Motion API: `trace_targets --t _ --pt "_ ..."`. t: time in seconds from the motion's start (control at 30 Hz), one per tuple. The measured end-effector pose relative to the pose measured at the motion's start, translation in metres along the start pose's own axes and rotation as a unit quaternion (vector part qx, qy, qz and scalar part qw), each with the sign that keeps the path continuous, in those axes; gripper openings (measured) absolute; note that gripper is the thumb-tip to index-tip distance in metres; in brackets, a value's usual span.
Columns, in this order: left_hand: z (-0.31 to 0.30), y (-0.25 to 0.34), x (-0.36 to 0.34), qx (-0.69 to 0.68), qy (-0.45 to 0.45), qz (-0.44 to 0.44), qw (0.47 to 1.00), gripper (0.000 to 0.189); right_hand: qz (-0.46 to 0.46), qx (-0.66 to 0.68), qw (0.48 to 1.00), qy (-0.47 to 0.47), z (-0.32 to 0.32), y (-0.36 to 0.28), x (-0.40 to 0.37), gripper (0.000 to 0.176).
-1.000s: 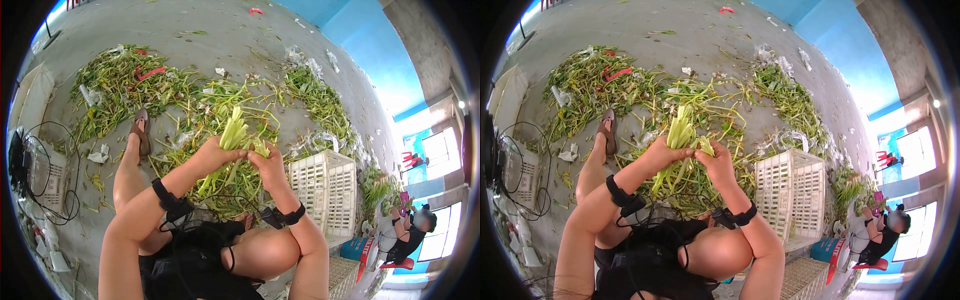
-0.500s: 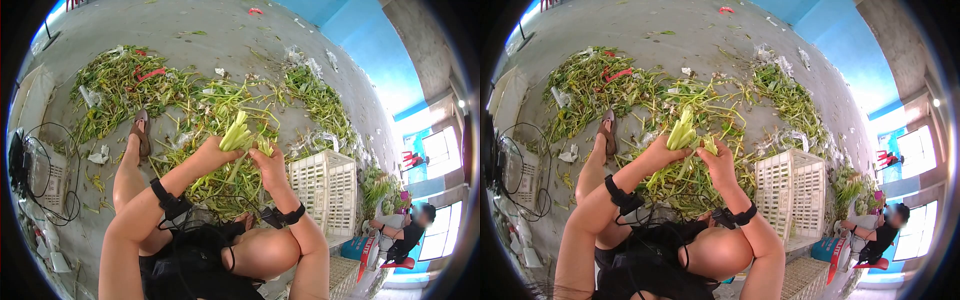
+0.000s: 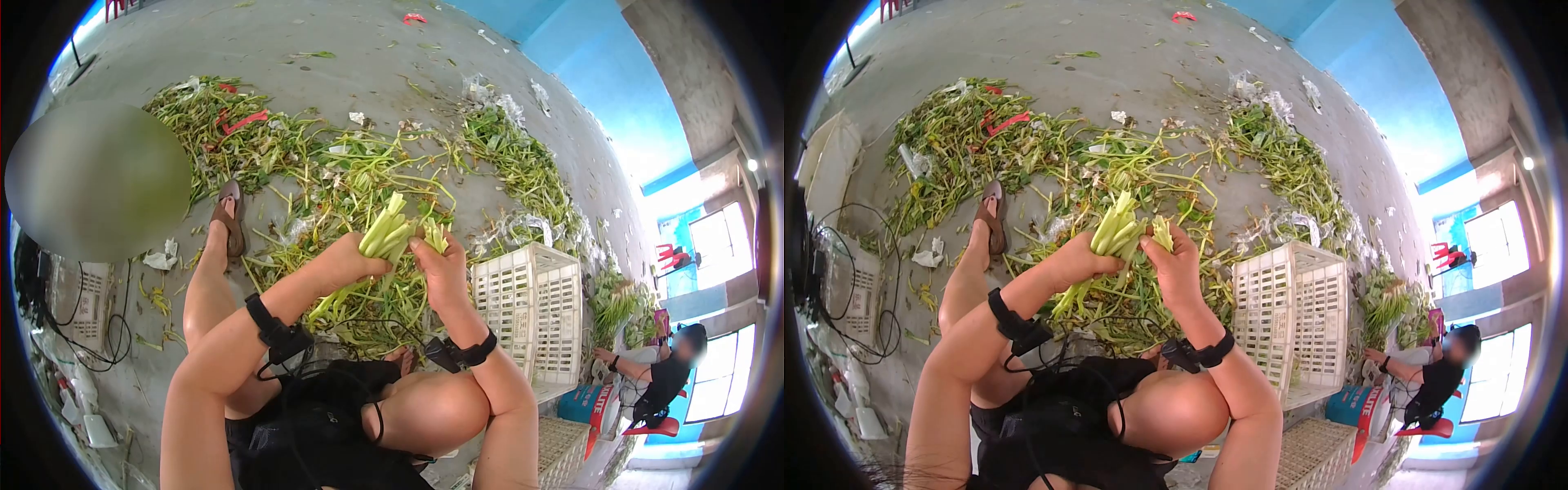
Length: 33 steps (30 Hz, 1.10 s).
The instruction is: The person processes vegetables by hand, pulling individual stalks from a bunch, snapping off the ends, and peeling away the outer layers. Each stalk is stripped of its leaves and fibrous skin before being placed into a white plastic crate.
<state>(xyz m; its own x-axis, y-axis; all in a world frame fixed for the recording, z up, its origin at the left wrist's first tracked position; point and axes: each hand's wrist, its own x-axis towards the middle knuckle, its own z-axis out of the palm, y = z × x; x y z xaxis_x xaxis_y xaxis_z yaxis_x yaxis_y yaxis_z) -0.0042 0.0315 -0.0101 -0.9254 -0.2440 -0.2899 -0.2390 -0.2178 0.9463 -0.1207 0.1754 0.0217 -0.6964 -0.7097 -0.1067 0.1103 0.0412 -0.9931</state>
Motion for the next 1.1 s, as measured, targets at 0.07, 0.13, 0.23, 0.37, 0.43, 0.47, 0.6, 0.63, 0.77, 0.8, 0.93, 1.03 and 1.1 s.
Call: trace_targets --t 0.07,0.13,0.23,0.37,0.43,0.47,0.6,0.63,0.77,0.8,0.93,1.03,1.1 --pt "-0.001 -0.001 0.002 0.015 0.009 -0.001 1.0 0.029 -0.013 0.021 1.0 0.002 0.002 -0.001 0.0 0.021" --pt "-0.001 0.006 -0.003 0.031 0.037 -0.002 0.999 0.028 -0.023 -0.02 1.0 -0.003 0.004 -0.004 0.0 0.024" --pt "0.004 0.003 -0.003 0.024 0.072 0.079 0.994 0.026 -0.036 -0.144 0.989 -0.02 0.004 -0.002 0.002 0.029" --pt "0.003 0.002 -0.002 0.036 0.078 0.078 0.993 0.026 -0.011 -0.165 0.986 -0.034 0.002 0.004 0.004 0.03" --pt "0.003 0.004 -0.003 0.035 0.08 0.077 0.993 0.026 -0.002 -0.121 0.992 -0.042 0.002 0.005 0.004 0.027" --pt "0.003 0.004 -0.002 0.031 0.08 0.075 0.993 0.026 -0.006 -0.101 0.994 -0.044 0.003 0.005 0.003 0.026" --pt "-0.001 0.007 -0.003 0.006 0.07 0.041 0.997 0.025 0.005 -0.05 0.997 -0.053 0.003 0.005 0.004 0.022" --pt "-0.001 0.008 -0.004 -0.004 0.065 0.026 0.998 0.024 0.01 -0.047 0.998 -0.051 0.003 0.003 0.004 0.022" --pt "0.001 0.007 -0.003 0.018 0.058 0.055 0.997 0.023 0.021 -0.049 0.997 -0.05 0.003 0.002 0.003 0.021" --pt "0.001 0.007 -0.003 0.019 0.055 0.059 0.997 0.023 0.022 -0.053 0.997 -0.051 0.002 0.004 0.003 0.021" --pt "0.003 0.006 -0.002 0.018 0.052 0.069 0.996 0.024 0.012 -0.055 0.997 -0.05 0.001 0.006 0.003 0.021" --pt "0.004 0.003 0.0 0.022 0.047 0.065 0.997 0.024 0.005 -0.045 0.998 -0.04 0.003 0.006 0.003 0.021" --pt "0.002 0.003 0.0 0.055 0.039 0.044 0.997 0.025 0.003 -0.038 0.999 -0.032 0.004 0.004 0.002 0.021"
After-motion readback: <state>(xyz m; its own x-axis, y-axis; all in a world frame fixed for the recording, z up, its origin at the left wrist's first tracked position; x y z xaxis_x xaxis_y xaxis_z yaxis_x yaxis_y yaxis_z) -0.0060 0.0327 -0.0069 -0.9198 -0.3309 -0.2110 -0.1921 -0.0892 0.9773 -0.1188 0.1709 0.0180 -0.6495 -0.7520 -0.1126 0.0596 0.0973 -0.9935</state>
